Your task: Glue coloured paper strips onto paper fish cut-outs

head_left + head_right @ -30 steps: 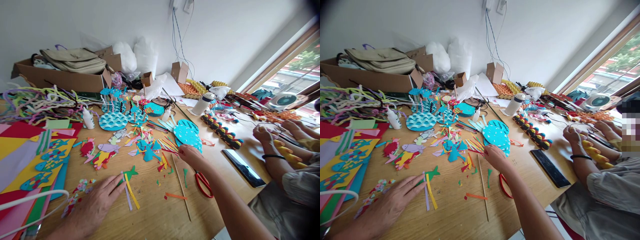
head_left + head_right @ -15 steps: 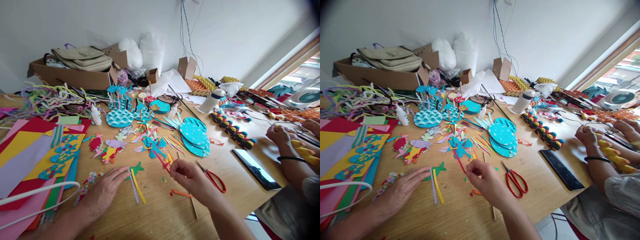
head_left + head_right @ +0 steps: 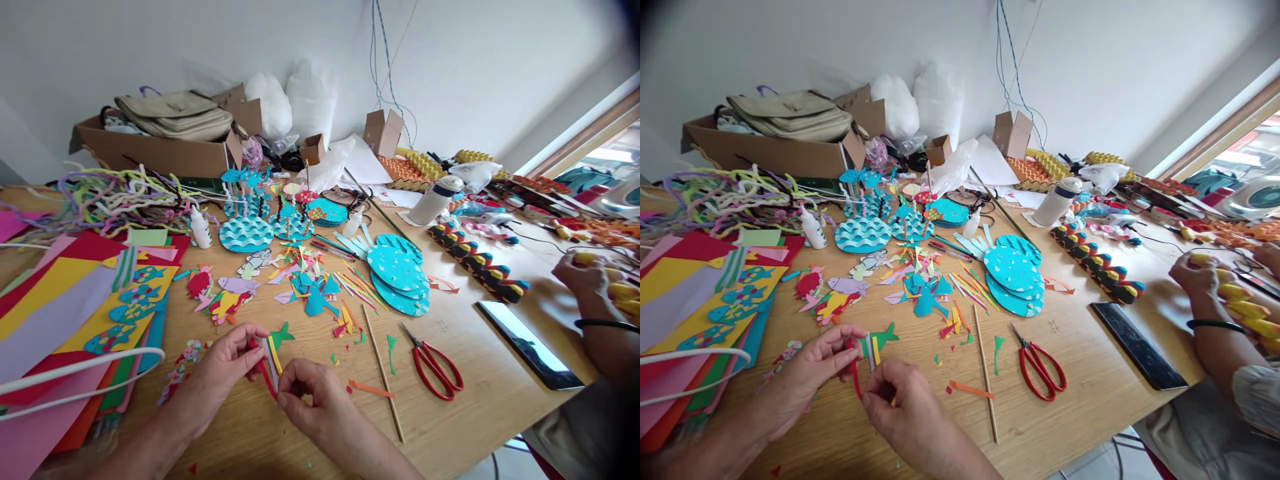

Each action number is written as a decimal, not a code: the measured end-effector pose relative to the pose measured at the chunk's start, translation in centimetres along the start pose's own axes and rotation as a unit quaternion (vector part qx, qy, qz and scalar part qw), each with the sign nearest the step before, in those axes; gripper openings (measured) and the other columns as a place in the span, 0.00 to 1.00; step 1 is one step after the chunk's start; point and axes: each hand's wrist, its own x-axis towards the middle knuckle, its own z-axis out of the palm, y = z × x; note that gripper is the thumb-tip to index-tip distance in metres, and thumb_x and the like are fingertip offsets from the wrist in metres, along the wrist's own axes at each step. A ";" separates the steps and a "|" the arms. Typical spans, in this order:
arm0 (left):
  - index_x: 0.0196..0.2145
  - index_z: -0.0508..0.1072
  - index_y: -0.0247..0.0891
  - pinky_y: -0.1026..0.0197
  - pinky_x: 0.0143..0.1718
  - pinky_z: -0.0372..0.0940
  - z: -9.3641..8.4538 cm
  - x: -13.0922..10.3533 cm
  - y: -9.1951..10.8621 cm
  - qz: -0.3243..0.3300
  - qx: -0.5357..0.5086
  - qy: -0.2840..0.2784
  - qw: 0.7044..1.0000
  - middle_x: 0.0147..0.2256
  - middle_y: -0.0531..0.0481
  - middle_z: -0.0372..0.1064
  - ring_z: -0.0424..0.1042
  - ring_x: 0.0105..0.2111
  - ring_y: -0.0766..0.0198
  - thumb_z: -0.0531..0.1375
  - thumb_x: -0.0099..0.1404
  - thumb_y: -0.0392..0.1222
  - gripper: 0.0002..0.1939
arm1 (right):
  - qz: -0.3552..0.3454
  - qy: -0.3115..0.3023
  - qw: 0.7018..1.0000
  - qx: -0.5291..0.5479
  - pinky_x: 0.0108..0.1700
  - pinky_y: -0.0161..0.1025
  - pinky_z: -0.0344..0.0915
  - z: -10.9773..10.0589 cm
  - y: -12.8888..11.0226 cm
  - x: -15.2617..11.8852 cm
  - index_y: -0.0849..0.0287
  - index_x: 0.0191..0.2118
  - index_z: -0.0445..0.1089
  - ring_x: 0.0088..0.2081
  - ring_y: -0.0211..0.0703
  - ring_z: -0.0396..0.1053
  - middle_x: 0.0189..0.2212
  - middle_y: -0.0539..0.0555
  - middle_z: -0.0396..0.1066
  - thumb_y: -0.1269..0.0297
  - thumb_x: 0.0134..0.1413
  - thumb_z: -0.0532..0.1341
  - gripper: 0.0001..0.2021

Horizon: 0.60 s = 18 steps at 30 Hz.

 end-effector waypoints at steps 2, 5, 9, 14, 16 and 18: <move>0.32 0.69 0.37 0.66 0.25 0.59 0.0 0.1 0.1 -0.011 -0.008 0.012 1.000 0.24 0.56 0.65 0.62 0.22 0.68 0.58 0.50 0.47 0.13 | 0.005 -0.007 1.000 -0.015 0.25 0.28 0.53 0.1 0.1 0.0 0.60 0.23 0.61 0.24 0.32 0.56 0.20 0.45 0.59 0.75 0.43 0.54 0.04; 0.29 0.69 0.38 0.66 0.23 0.56 -0.5 0.1 0.0 -0.025 0.003 0.016 1.000 0.21 0.58 0.61 0.59 0.20 0.69 0.58 0.48 0.47 0.11 | 0.003 -0.008 0.998 -0.067 0.26 0.29 0.53 -0.3 0.7 -0.1 0.59 0.27 0.61 0.25 0.33 0.58 0.23 0.46 0.62 0.73 0.45 0.55 0.03; 0.29 0.68 0.39 0.67 0.23 0.55 -1.4 -0.2 -0.3 -0.049 0.016 0.026 0.998 0.20 0.59 0.60 0.60 0.22 0.68 0.58 0.49 0.48 0.12 | -0.006 0.032 0.980 -0.195 0.29 0.30 0.55 -0.9 2.3 -0.4 0.59 0.28 0.62 0.27 0.35 0.61 0.25 0.48 0.65 0.76 0.44 0.55 0.05; 0.29 0.68 0.39 0.67 0.22 0.54 -1.6 -0.2 -0.5 -0.063 0.022 0.039 0.997 0.20 0.58 0.60 0.61 0.21 0.68 0.58 0.48 0.49 0.12 | -0.024 0.052 0.978 -0.199 0.29 0.30 0.55 -0.6 2.1 -0.9 0.58 0.28 0.62 0.27 0.35 0.62 0.25 0.49 0.65 0.75 0.47 0.54 0.05; 0.28 0.68 0.39 0.68 0.21 0.55 -1.5 0.2 -0.8 -0.039 0.024 0.030 0.999 0.20 0.58 0.61 0.61 0.21 0.68 0.59 0.48 0.48 0.12 | -0.023 0.039 0.988 -0.150 0.28 0.30 0.55 -0.3 1.4 -1.0 0.58 0.28 0.62 0.26 0.34 0.61 0.24 0.48 0.65 0.72 0.49 0.55 0.03; 0.29 0.68 0.38 0.67 0.22 0.57 -1.4 0.9 -1.4 -0.003 0.031 0.014 0.999 0.21 0.57 0.62 0.62 0.22 0.68 0.59 0.49 0.47 0.11 | -0.025 0.029 0.993 -0.110 0.27 0.29 0.56 0.2 0.8 -0.9 0.58 0.31 0.63 0.26 0.34 0.62 0.25 0.48 0.65 0.70 0.50 0.55 0.01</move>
